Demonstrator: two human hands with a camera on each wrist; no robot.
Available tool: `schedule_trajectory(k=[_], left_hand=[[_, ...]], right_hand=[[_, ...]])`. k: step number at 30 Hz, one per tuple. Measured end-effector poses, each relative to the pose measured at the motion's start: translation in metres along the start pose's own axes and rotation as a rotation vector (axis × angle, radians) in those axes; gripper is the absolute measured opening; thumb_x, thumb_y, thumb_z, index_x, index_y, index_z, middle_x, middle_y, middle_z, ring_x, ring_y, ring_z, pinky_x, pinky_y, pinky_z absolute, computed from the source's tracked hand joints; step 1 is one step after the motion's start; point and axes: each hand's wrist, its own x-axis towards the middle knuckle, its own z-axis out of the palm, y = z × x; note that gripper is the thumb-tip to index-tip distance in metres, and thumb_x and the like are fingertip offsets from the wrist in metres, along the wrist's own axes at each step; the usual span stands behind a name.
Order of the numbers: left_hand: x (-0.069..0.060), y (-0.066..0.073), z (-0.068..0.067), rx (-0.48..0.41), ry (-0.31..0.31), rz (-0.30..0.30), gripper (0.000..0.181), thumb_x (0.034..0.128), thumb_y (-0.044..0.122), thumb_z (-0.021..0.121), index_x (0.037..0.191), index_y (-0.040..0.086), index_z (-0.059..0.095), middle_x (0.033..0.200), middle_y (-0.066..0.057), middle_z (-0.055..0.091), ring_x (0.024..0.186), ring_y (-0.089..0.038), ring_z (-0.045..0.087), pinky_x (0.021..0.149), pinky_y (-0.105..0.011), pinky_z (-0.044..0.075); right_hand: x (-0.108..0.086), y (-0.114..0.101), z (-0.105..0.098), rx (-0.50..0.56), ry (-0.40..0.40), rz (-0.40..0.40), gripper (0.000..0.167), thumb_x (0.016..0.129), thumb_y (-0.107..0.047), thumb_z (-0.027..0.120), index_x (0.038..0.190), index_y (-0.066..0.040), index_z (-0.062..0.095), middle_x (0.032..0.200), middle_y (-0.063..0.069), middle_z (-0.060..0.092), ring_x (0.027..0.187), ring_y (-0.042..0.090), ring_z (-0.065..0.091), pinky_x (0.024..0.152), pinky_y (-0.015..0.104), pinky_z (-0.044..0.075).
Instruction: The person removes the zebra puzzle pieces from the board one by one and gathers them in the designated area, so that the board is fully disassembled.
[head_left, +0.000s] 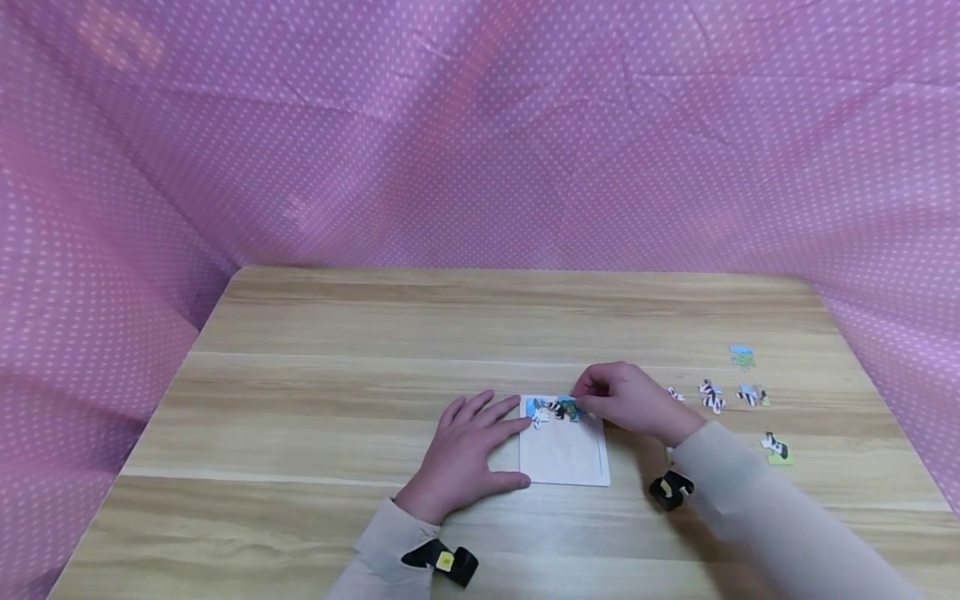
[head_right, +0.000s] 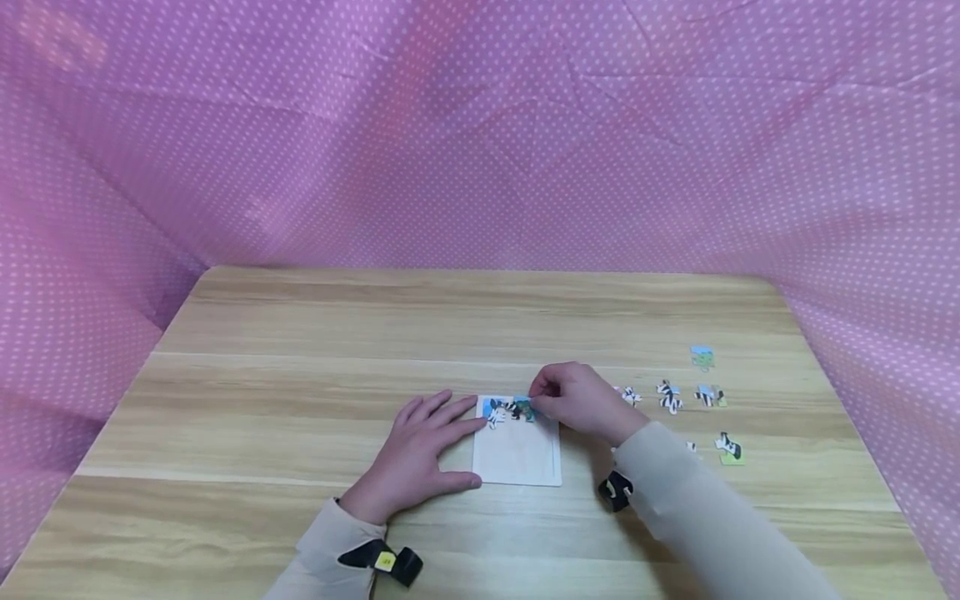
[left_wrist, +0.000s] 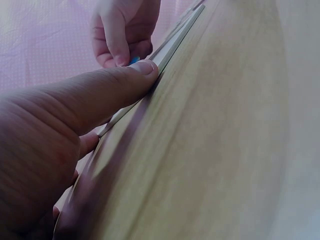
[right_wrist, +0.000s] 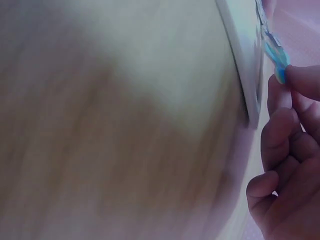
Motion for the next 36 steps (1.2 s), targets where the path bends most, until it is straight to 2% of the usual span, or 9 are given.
schedule_trajectory(k=[7,16,23,28,36], left_hand=[[0.001,0.001,0.000,0.009,0.009,0.017,0.073,0.0791,0.064,0.073,0.144,0.034,0.056,0.160,0.011,0.036,0.150,-0.026,0.024,0.120,-0.055,0.012],[0.000,0.002,-0.001,0.020,0.012,0.014,0.072,0.0793,0.064,0.073,0.143,0.034,0.057,0.160,0.011,0.036,0.150,-0.026,0.025,0.120,-0.055,0.013],[-0.001,0.001,0.000,0.019,0.017,0.011,0.072,0.0789,0.064,0.073,0.142,0.033,0.057,0.159,0.010,0.037,0.150,-0.026,0.026,0.120,-0.055,0.013],[-0.001,0.000,0.001,0.026,0.019,0.018,0.073,0.0790,0.065,0.073,0.143,0.033,0.056,0.159,0.010,0.037,0.150,-0.026,0.026,0.120,-0.055,0.014],[-0.001,-0.001,0.001,0.027,0.020,0.019,0.073,0.0794,0.065,0.072,0.143,0.034,0.056,0.160,0.010,0.036,0.150,-0.026,0.025,0.120,-0.055,0.013]], right_hand=[[0.005,-0.008,0.005,-0.062,-0.011,0.016,0.006,0.093,-0.017,0.070,0.091,-0.011,0.072,0.082,-0.006,0.066,0.077,0.013,0.058,0.076,0.033,0.051],[0.012,-0.020,0.008,-0.159,0.001,0.084,0.006,0.089,-0.017,0.071,0.086,-0.011,0.071,0.080,-0.004,0.065,0.074,0.013,0.057,0.071,0.031,0.051],[0.012,-0.019,0.014,-0.196,0.021,0.096,0.004,0.088,-0.018,0.071,0.085,-0.014,0.071,0.079,-0.006,0.065,0.074,0.013,0.057,0.073,0.032,0.051],[0.006,-0.020,0.013,-0.182,0.040,0.074,0.005,0.087,-0.019,0.074,0.091,-0.016,0.072,0.081,-0.007,0.065,0.077,0.013,0.057,0.075,0.033,0.050],[0.004,-0.021,0.016,-0.255,0.022,-0.001,0.011,0.086,-0.016,0.078,0.096,-0.017,0.074,0.082,-0.009,0.063,0.076,0.011,0.056,0.074,0.033,0.051]])
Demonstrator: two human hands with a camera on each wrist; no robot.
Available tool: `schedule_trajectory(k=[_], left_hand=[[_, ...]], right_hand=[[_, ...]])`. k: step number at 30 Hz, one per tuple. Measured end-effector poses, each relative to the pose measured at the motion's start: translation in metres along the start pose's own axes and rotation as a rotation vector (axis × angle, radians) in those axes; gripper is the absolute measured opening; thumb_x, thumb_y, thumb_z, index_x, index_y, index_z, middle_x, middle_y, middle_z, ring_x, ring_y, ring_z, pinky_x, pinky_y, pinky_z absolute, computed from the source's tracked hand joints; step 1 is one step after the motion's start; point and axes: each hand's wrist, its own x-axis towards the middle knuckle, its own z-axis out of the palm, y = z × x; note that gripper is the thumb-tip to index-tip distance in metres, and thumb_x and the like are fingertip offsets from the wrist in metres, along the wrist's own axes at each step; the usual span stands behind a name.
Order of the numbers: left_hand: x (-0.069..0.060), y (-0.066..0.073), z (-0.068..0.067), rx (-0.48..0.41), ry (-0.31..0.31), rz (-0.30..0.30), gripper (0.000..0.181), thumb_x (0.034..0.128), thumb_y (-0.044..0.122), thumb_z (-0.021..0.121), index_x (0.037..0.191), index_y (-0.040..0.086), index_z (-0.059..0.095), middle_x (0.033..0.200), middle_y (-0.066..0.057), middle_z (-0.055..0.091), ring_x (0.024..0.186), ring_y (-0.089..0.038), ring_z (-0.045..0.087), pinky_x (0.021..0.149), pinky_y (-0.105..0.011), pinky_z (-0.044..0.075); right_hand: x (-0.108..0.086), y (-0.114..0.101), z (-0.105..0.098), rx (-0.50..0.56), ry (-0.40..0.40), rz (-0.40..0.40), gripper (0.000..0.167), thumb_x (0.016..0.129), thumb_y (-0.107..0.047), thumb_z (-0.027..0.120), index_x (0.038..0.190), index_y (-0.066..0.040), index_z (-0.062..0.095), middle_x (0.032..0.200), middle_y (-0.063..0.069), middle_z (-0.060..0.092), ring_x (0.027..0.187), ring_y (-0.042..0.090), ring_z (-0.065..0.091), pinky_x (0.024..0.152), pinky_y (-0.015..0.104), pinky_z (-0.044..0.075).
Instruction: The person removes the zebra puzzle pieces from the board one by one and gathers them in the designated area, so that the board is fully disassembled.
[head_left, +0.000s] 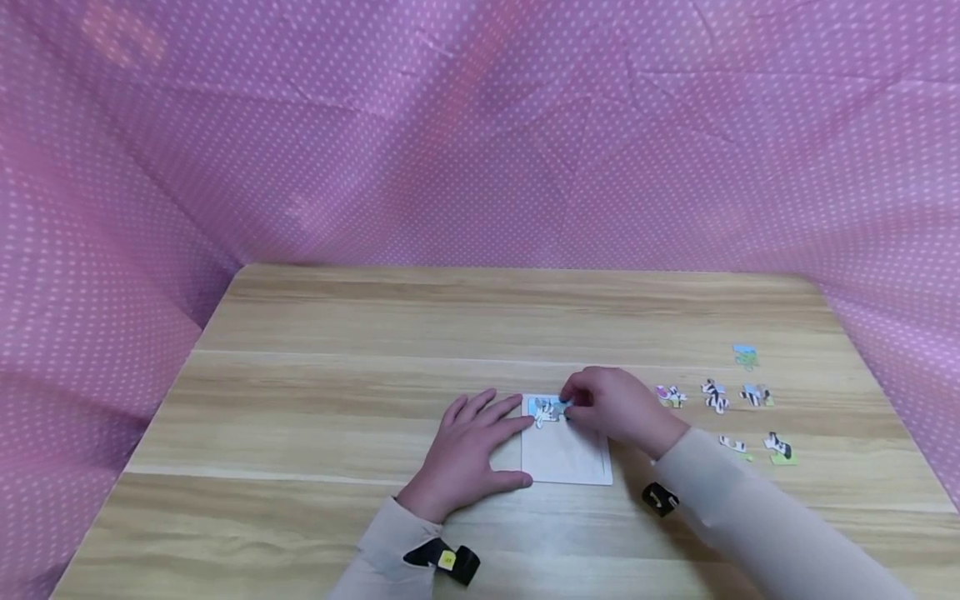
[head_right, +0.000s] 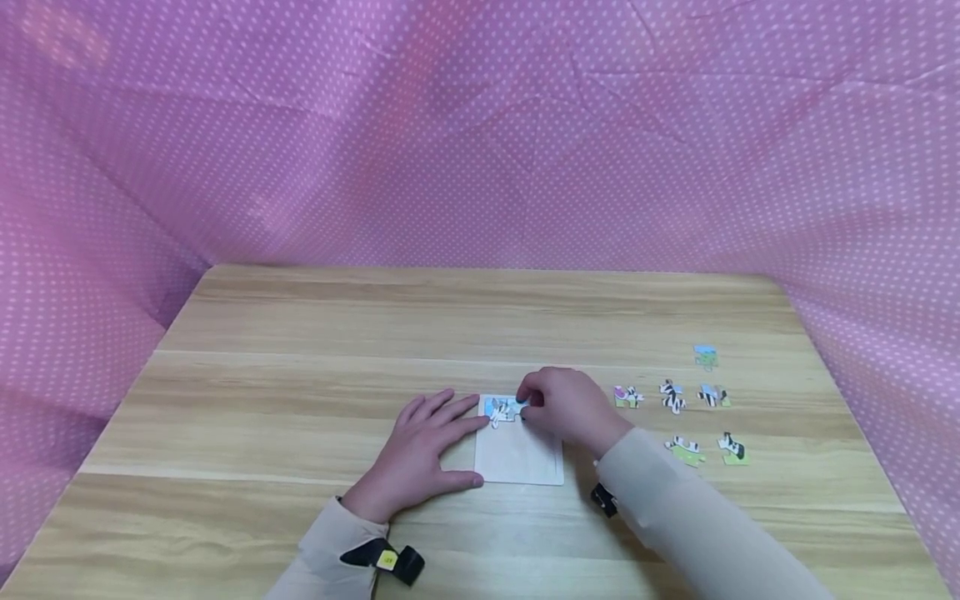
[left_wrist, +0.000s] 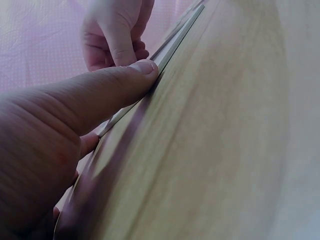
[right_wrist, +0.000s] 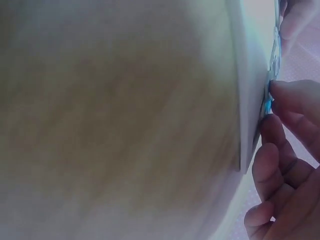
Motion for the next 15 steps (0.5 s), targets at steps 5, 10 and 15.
schedule_trajectory(k=[5,10,15], left_hand=[[0.0004,0.0003,0.0014,0.012,-0.003,0.006,0.073,0.0807,0.065,0.071,0.145,0.035,0.054,0.160,0.010,0.035,0.150,-0.026,0.024,0.120,-0.055,0.013],[-0.0003,0.0020,0.0013,0.021,-0.010,0.006,0.072,0.0820,0.065,0.070,0.146,0.035,0.053,0.161,0.009,0.034,0.150,-0.027,0.024,0.120,-0.056,0.013],[-0.0013,0.0026,0.0024,0.027,-0.009,-0.001,0.071,0.0821,0.065,0.069,0.145,0.036,0.054,0.161,0.009,0.034,0.151,-0.027,0.023,0.120,-0.056,0.012]], right_hand=[[0.0009,-0.0014,0.0017,-0.007,0.000,-0.006,0.011,0.086,-0.014,0.078,0.096,-0.016,0.075,0.083,-0.009,0.064,0.076,0.011,0.056,0.074,0.033,0.051],[0.0003,-0.0029,0.0021,-0.007,-0.007,0.005,0.012,0.086,-0.014,0.078,0.097,-0.015,0.075,0.083,-0.008,0.064,0.076,0.012,0.056,0.073,0.031,0.050],[-0.0001,-0.0031,0.0033,-0.007,-0.011,0.008,0.013,0.086,-0.014,0.078,0.099,-0.015,0.076,0.083,-0.008,0.064,0.075,0.012,0.055,0.072,0.030,0.050]])
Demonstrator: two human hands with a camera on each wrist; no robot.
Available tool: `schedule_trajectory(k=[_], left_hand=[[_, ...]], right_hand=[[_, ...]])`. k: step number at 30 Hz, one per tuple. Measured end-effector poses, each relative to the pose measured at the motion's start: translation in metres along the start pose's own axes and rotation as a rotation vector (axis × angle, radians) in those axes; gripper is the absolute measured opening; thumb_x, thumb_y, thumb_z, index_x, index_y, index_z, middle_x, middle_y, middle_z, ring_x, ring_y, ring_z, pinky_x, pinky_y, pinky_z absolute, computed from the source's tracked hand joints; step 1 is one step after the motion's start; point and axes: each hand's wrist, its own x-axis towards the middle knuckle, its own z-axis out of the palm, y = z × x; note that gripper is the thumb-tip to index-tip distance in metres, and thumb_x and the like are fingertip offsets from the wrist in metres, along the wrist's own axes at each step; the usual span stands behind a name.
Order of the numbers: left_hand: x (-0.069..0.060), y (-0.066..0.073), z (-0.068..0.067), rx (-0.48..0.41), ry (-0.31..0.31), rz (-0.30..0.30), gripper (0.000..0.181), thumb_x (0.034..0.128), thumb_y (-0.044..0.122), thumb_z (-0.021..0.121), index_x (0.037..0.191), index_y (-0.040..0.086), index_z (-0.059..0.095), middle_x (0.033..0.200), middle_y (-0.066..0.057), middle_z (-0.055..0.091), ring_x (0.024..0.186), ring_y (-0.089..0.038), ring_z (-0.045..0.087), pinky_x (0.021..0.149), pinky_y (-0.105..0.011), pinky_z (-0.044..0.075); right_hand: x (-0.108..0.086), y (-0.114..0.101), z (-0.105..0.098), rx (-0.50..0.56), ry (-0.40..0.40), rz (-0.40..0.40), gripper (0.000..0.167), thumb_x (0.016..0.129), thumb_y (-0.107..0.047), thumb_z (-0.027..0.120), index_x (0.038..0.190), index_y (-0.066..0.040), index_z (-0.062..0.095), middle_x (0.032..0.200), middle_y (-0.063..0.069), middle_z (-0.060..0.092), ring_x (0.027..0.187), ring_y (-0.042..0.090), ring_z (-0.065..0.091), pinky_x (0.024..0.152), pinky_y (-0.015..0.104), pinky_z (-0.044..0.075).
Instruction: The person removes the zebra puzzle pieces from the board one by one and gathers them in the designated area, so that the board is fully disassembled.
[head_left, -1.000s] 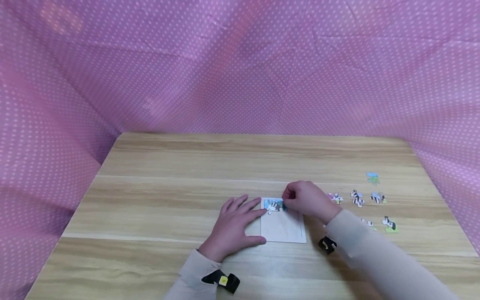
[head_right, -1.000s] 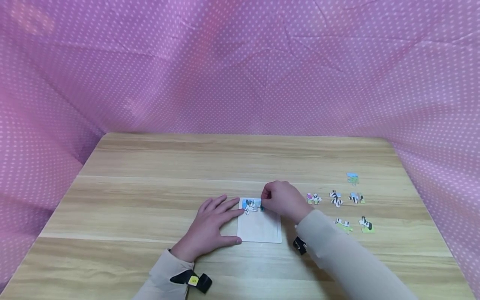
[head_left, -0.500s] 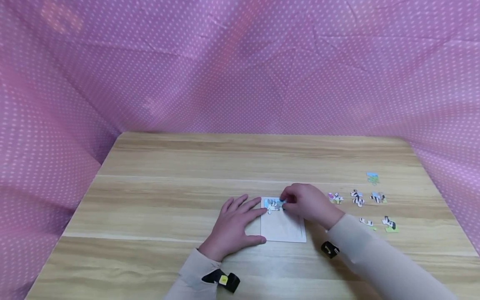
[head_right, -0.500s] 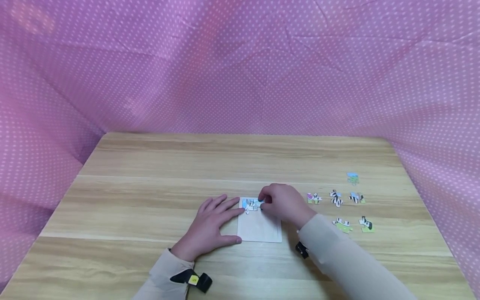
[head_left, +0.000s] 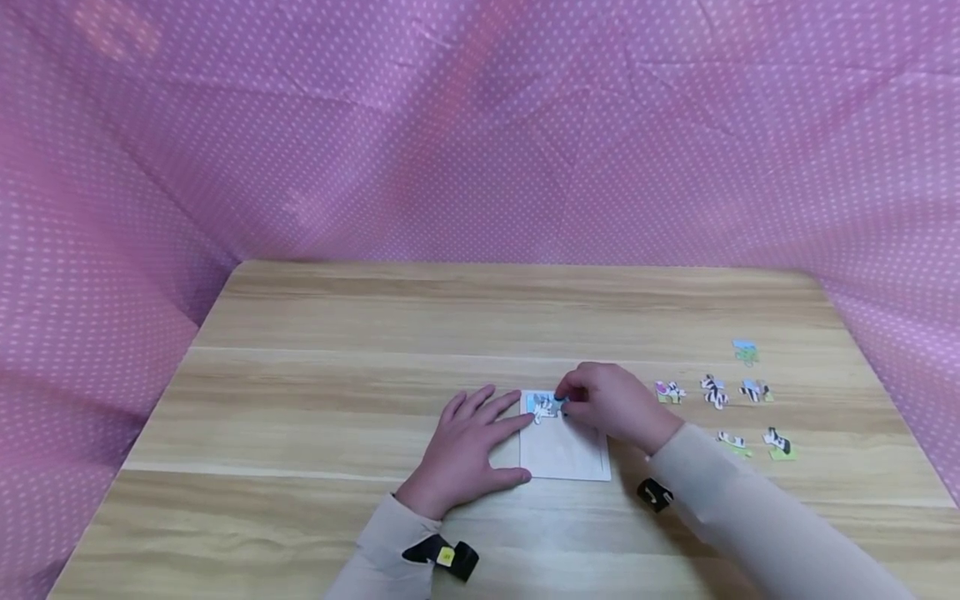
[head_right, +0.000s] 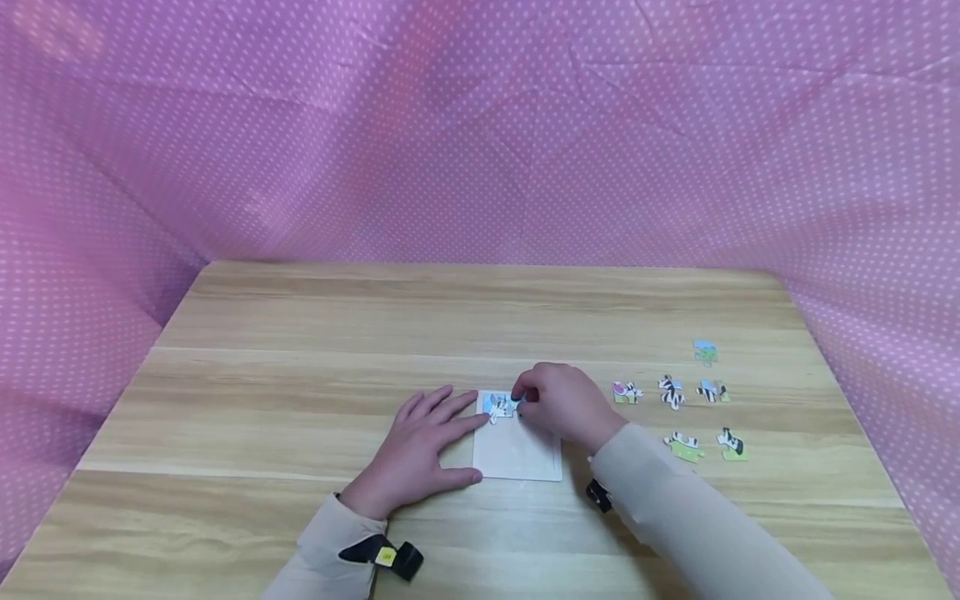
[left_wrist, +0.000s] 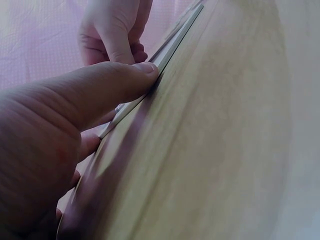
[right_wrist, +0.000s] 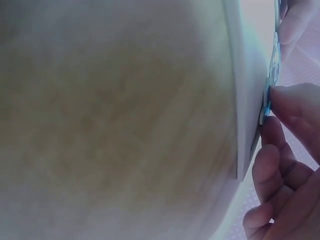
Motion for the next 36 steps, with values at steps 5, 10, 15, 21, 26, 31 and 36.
schedule_trajectory(k=[5,10,15,21,26,31,36], left_hand=[[0.000,0.000,-0.001,-0.009,-0.003,-0.007,0.071,0.0820,0.064,0.070,0.145,0.036,0.054,0.161,0.009,0.033,0.151,-0.027,0.022,0.120,-0.056,0.010],[0.000,0.000,0.000,-0.018,-0.006,-0.012,0.071,0.0819,0.063,0.070,0.145,0.035,0.054,0.161,0.009,0.034,0.151,-0.028,0.022,0.120,-0.056,0.011],[0.000,0.001,0.000,-0.023,-0.008,-0.012,0.072,0.0818,0.063,0.071,0.145,0.034,0.054,0.161,0.009,0.034,0.151,-0.028,0.022,0.120,-0.056,0.011],[0.001,0.003,0.000,-0.026,-0.006,-0.009,0.071,0.0815,0.062,0.071,0.145,0.034,0.055,0.160,0.009,0.035,0.151,-0.027,0.023,0.120,-0.056,0.012],[0.001,0.004,0.000,-0.015,-0.006,-0.009,0.071,0.0812,0.062,0.071,0.145,0.034,0.055,0.160,0.009,0.035,0.150,-0.027,0.024,0.120,-0.056,0.012],[0.001,0.004,0.000,-0.012,-0.004,-0.013,0.071,0.0811,0.063,0.071,0.145,0.035,0.054,0.160,0.009,0.035,0.151,-0.027,0.023,0.120,-0.056,0.011],[0.002,0.004,0.000,0.007,0.000,-0.004,0.069,0.0824,0.062,0.070,0.145,0.038,0.053,0.161,0.008,0.035,0.151,-0.028,0.023,0.120,-0.057,0.012]], right_hand=[[0.002,0.000,0.000,0.008,-0.005,0.011,0.013,0.086,-0.014,0.078,0.099,-0.015,0.076,0.083,-0.007,0.063,0.076,0.012,0.055,0.071,0.030,0.050],[0.002,0.001,0.001,0.026,-0.017,0.031,0.013,0.087,-0.014,0.078,0.100,-0.016,0.076,0.085,-0.008,0.063,0.077,0.013,0.056,0.073,0.031,0.050],[-0.004,0.003,-0.004,0.072,0.005,0.007,0.013,0.088,-0.014,0.077,0.100,-0.018,0.076,0.087,-0.009,0.065,0.080,0.011,0.058,0.076,0.032,0.052],[-0.014,0.024,-0.020,0.051,0.074,-0.011,0.012,0.090,-0.017,0.075,0.102,-0.016,0.076,0.090,-0.008,0.067,0.081,0.011,0.060,0.074,0.033,0.053],[-0.026,0.055,-0.043,0.020,0.127,0.042,0.017,0.091,-0.019,0.073,0.106,-0.010,0.074,0.092,-0.003,0.068,0.081,0.014,0.060,0.070,0.033,0.053],[-0.037,0.087,-0.067,0.001,0.153,0.094,0.023,0.094,-0.018,0.069,0.112,-0.005,0.071,0.095,0.002,0.068,0.083,0.018,0.060,0.070,0.035,0.051],[-0.047,0.115,-0.082,-0.040,0.182,0.108,0.024,0.094,-0.015,0.066,0.114,-0.002,0.070,0.096,0.005,0.067,0.085,0.022,0.060,0.072,0.037,0.050]])
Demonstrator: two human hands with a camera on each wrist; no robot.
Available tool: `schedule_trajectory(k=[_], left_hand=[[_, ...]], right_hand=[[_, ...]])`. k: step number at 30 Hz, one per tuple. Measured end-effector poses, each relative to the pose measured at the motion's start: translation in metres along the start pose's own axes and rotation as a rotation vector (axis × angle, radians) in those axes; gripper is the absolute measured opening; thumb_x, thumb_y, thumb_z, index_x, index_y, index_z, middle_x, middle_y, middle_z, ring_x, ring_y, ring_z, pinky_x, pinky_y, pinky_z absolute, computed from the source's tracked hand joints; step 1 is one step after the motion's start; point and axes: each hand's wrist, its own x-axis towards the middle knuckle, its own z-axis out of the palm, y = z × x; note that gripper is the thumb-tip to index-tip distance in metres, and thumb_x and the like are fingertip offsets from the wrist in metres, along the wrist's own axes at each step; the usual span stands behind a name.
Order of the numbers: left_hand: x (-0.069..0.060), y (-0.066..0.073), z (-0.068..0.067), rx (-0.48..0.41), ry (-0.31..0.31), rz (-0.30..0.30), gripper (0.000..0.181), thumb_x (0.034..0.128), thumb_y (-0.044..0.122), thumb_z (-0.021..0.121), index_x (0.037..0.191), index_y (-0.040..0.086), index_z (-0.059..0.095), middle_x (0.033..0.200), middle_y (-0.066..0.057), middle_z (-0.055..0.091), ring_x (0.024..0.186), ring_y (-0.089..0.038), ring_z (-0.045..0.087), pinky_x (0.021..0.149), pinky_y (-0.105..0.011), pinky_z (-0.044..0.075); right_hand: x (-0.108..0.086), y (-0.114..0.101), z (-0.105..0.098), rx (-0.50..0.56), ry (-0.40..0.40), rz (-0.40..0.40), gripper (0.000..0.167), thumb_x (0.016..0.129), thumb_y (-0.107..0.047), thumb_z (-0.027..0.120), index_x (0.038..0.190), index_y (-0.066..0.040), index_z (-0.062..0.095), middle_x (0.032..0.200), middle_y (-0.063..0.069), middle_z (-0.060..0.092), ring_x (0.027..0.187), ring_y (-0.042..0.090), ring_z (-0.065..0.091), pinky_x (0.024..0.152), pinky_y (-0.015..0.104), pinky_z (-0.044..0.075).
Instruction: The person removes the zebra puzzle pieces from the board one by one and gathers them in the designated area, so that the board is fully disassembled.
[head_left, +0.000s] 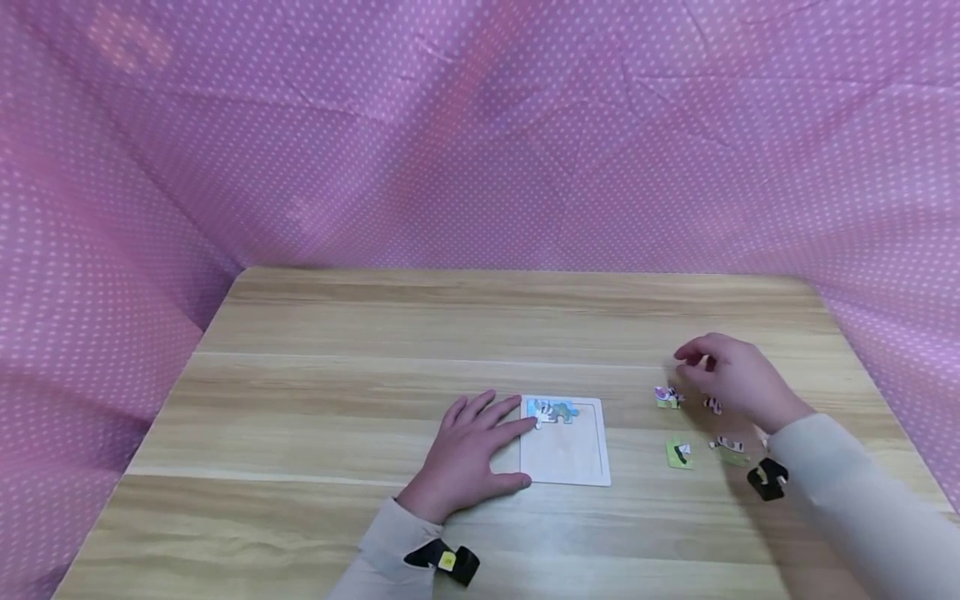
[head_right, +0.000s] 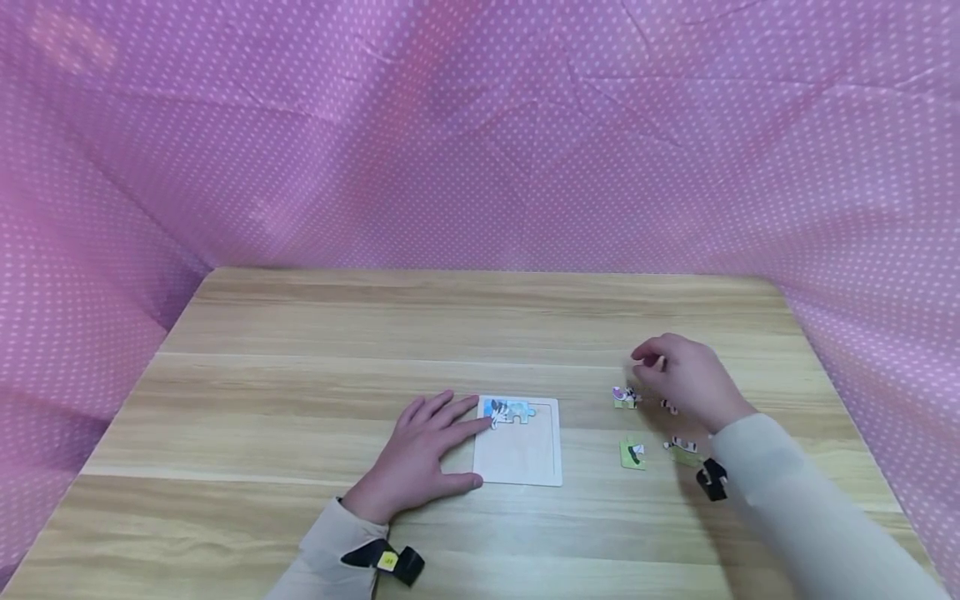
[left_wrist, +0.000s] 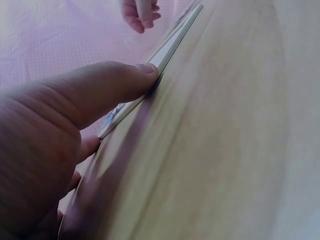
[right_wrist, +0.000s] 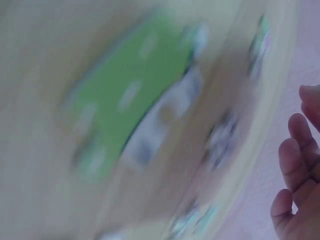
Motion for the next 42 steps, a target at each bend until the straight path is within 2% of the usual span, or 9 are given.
schedule_trajectory(k=[7,12,16,19,24,30,35,39,42], left_hand=[[-0.001,0.002,0.000,0.037,-0.004,0.032,0.062,0.0864,0.060,0.066,0.144,0.041,0.053,0.162,0.004,0.032,0.151,-0.032,0.022,0.120,-0.059,0.011],[-0.002,0.003,-0.001,0.044,0.008,0.034,0.059,0.0865,0.059,0.066,0.141,0.040,0.057,0.161,0.003,0.034,0.150,-0.033,0.023,0.119,-0.060,0.012],[-0.003,0.002,-0.001,0.035,0.012,0.026,0.059,0.0859,0.060,0.067,0.141,0.040,0.058,0.161,0.003,0.034,0.150,-0.032,0.023,0.119,-0.059,0.012],[-0.003,0.002,0.000,0.027,0.013,0.020,0.059,0.0852,0.059,0.068,0.140,0.040,0.058,0.161,0.004,0.035,0.150,-0.032,0.024,0.119,-0.059,0.012],[-0.003,0.002,0.002,0.017,0.009,0.010,0.060,0.0844,0.059,0.069,0.140,0.040,0.058,0.161,0.005,0.034,0.150,-0.032,0.023,0.119,-0.059,0.012],[-0.004,0.001,0.003,0.018,0.002,0.005,0.060,0.0843,0.060,0.068,0.140,0.041,0.058,0.161,0.006,0.033,0.150,-0.031,0.023,0.120,-0.058,0.011],[-0.003,0.000,0.004,0.013,0.003,0.003,0.060,0.0842,0.059,0.069,0.140,0.041,0.058,0.161,0.007,0.033,0.150,-0.031,0.022,0.120,-0.058,0.011],[-0.002,0.000,0.003,0.018,0.005,0.009,0.060,0.0844,0.059,0.068,0.140,0.041,0.058,0.161,0.006,0.033,0.151,-0.030,0.022,0.120,-0.058,0.011],[-0.001,0.000,0.003,0.026,0.003,0.014,0.060,0.0846,0.060,0.068,0.140,0.040,0.058,0.161,0.006,0.033,0.151,-0.030,0.021,0.120,-0.058,0.010]], right_hand=[[-0.008,0.033,-0.010,-0.028,0.022,0.075,0.030,0.097,-0.026,0.065,0.114,-0.001,0.069,0.099,0.009,0.068,0.086,0.024,0.061,0.072,0.038,0.049],[-0.013,0.057,-0.010,-0.020,0.045,0.124,0.036,0.099,-0.030,0.062,0.118,0.000,0.066,0.104,0.015,0.069,0.090,0.030,0.063,0.074,0.045,0.051],[-0.014,0.068,-0.006,-0.019,0.099,0.145,0.035,0.100,-0.027,0.059,0.120,0.001,0.065,0.107,0.018,0.067,0.092,0.032,0.062,0.074,0.045,0.049],[-0.015,0.074,-0.007,-0.011,0.107,0.162,0.035,0.097,-0.021,0.059,0.124,0.001,0.063,0.107,0.019,0.063,0.092,0.032,0.059,0.072,0.041,0.046],[-0.015,0.085,-0.012,-0.013,0.071,0.203,0.043,0.095,-0.018,0.057,0.132,0.004,0.055,0.112,0.022,0.056,0.092,0.034,0.058,0.071,0.042,0.048],[-0.013,0.098,-0.017,-0.005,-0.026,0.210,0.052,0.096,-0.019,0.059,0.140,0.006,0.048,0.118,0.030,0.056,0.097,0.038,0.058,0.077,0.052,0.049],[-0.009,0.099,-0.020,-0.023,-0.062,0.215,0.049,0.093,-0.018,0.062,0.134,0.006,0.054,0.117,0.030,0.053,0.095,0.037,0.056,0.079,0.054,0.047],[-0.007,0.096,-0.023,-0.033,-0.075,0.222,0.046,0.093,-0.021,0.064,0.126,0.009,0.057,0.111,0.028,0.057,0.092,0.036,0.057,0.079,0.053,0.048],[-0.007,0.095,-0.023,-0.033,-0.090,0.233,0.049,0.093,-0.027,0.066,0.123,0.011,0.057,0.105,0.024,0.062,0.086,0.031,0.060,0.073,0.047,0.051]])
